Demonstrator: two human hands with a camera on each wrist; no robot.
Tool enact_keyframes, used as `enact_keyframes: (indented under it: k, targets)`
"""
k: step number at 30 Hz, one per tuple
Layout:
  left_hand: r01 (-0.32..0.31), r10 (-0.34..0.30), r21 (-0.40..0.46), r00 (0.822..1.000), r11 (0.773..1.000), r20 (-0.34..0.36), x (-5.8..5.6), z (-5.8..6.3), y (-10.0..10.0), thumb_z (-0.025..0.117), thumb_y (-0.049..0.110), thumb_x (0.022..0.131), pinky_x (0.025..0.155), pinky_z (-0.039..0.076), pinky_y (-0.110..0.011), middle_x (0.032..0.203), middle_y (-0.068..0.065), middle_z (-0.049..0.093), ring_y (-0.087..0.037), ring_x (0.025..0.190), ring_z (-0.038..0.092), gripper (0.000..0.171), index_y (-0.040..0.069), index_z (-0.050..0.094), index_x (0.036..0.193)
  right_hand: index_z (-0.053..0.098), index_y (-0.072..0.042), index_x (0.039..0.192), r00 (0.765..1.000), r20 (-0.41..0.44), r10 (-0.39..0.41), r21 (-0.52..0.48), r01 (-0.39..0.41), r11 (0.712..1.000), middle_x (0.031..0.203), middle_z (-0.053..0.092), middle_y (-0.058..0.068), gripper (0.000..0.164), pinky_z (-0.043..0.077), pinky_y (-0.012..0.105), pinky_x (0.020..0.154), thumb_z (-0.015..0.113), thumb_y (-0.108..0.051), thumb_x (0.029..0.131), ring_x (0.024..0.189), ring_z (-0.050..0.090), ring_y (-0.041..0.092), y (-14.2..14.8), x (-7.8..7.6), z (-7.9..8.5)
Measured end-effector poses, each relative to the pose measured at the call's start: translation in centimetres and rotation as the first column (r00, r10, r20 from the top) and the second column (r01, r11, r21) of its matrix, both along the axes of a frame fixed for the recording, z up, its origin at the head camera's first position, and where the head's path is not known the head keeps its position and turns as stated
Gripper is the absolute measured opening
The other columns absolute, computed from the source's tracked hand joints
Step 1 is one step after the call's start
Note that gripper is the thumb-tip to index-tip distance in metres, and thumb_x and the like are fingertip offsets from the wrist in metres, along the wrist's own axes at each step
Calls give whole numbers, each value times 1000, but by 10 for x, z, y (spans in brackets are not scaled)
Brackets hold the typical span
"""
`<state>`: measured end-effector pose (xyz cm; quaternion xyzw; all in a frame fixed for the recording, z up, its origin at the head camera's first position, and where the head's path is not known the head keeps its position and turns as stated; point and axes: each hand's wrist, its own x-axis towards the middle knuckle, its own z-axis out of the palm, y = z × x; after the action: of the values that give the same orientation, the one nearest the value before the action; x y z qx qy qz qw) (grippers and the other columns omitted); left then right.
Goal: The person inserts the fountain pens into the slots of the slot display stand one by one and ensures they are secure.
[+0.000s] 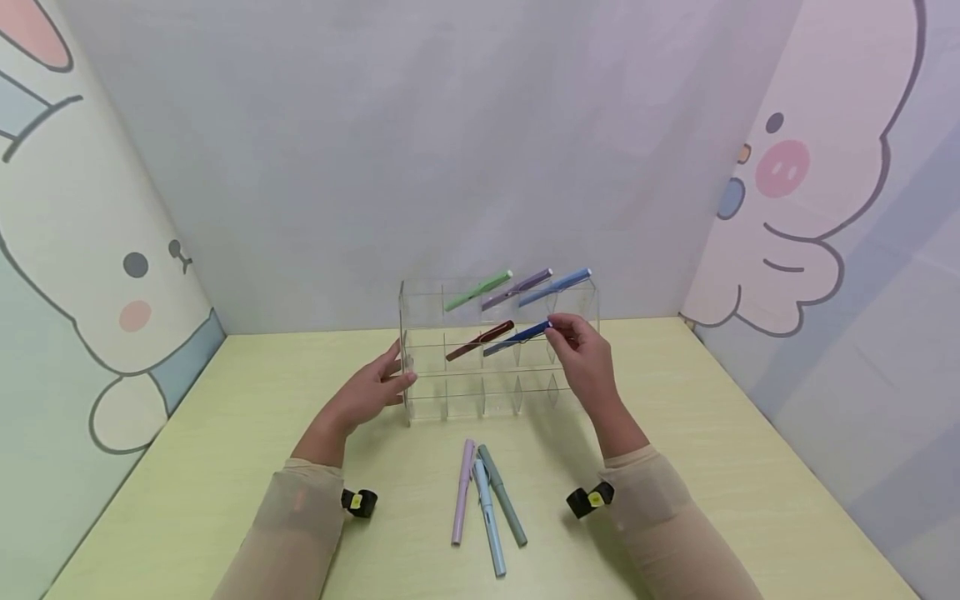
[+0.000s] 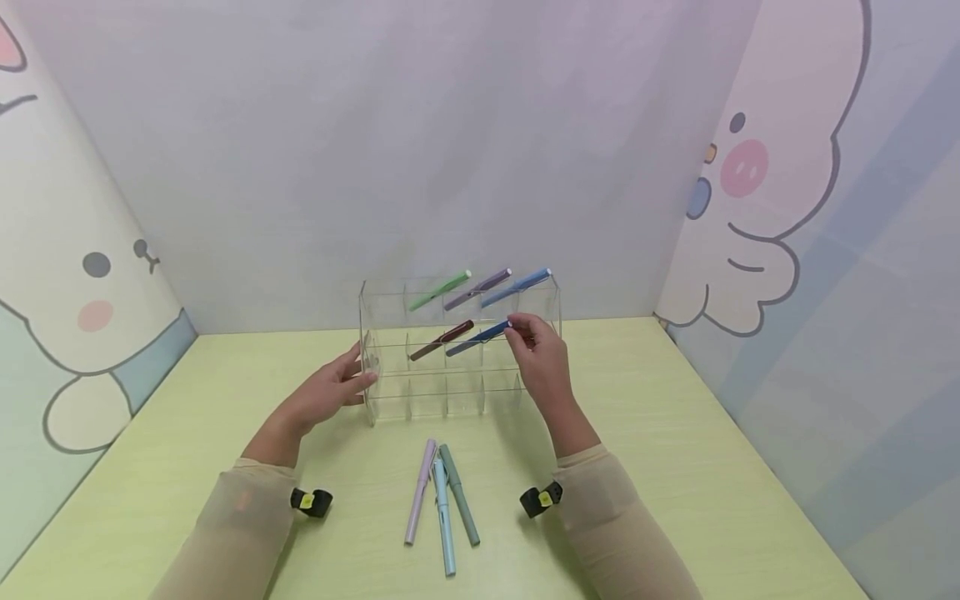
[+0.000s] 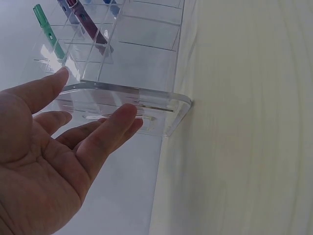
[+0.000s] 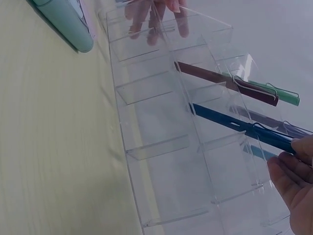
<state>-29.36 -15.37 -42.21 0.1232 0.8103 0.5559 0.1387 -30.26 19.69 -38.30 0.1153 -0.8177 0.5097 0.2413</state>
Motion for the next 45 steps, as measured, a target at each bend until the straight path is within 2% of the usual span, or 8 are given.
enact_keyframes:
  k: [10, 16, 20, 22, 25, 28, 31, 45]
  targets:
    - [-4, 4, 2, 1000, 1000, 2, -1, -2, -1, 56, 45, 99, 113, 29, -63, 163, -12, 21, -40, 128, 54, 79, 43, 2, 156, 56, -8, 130, 1000, -22, -2, 45, 3, 999, 117, 66, 7, 41, 55, 37, 93, 62, -34, 98, 108, 64, 20, 8, 2, 7]
    - [-8, 8, -9, 1000, 1000, -3, -2, -3, -1, 56, 45, 99, 113, 28, -64, 163, -12, 21, -40, 127, 54, 77, 45, 3, 155, 57, -7, 123, 996, -59, -68, 40, 70, 997, 106, 66, 6, 37, 53, 21, 80, 60, -35, 99, 95, 64, 18, 9, 12, 21]
    - [-10, 10, -15, 1000, 1000, 5, -1, -2, -1, 55, 46, 99, 113, 27, -64, 163, -12, 22, -41, 126, 55, 78, 44, 2, 156, 61, -8, 114, 992, 107, 74, 121, -87, 989, 98, 67, 12, 32, 58, 29, 70, 57, -37, 100, 84, 65, 23, 5, 21, 29]
    - [-11, 11, -18, 1000, 1000, 9, -1, -1, -2, 55, 45, 99, 113, 26, -65, 162, -13, 22, -41, 126, 55, 78, 43, 2, 156, 63, -10, 111, 948, 261, 182, 169, -230, 958, 96, 67, 14, 30, 60, 35, 68, 58, -37, 100, 80, 66, 26, 0, 25, 31]
    - [-14, 15, -23, 1000, 1000, 11, 0, -1, -2, 55, 46, 99, 113, 26, -66, 161, -14, 24, -41, 125, 56, 78, 43, 2, 156, 64, -10, 109, 838, 466, 283, 215, -418, 883, 95, 67, 16, 29, 60, 35, 67, 60, -38, 98, 79, 68, 27, -10, 28, 27]
    - [-15, 15, -23, 1000, 1000, 12, 0, -1, -2, 55, 46, 99, 112, 25, -67, 161, -14, 24, -41, 124, 56, 78, 43, 2, 156, 66, -8, 106, 737, 599, 312, 231, -532, 815, 93, 68, 17, 30, 60, 33, 64, 63, -37, 96, 76, 69, 28, -20, 31, 19]
    - [-10, 11, -24, 1000, 1000, 10, -1, -2, -2, 56, 47, 98, 112, 25, -67, 162, -13, 22, -41, 124, 56, 79, 44, 2, 156, 68, -5, 102, 673, 676, 300, 254, -595, 763, 90, 69, 17, 34, 59, 33, 61, 65, -38, 95, 73, 70, 29, -30, 34, 10]
    - [0, 1, -8, 1000, 1000, 8, -2, -3, -3, 56, 47, 98, 113, 25, -65, 162, -14, 23, -42, 124, 57, 80, 42, 2, 156, 65, -13, 80, 618, 773, 144, 426, -673, 605, 71, 66, 5, 24, 54, 35, 57, 70, -33, 91, 59, 63, 19, -60, 50, -20]
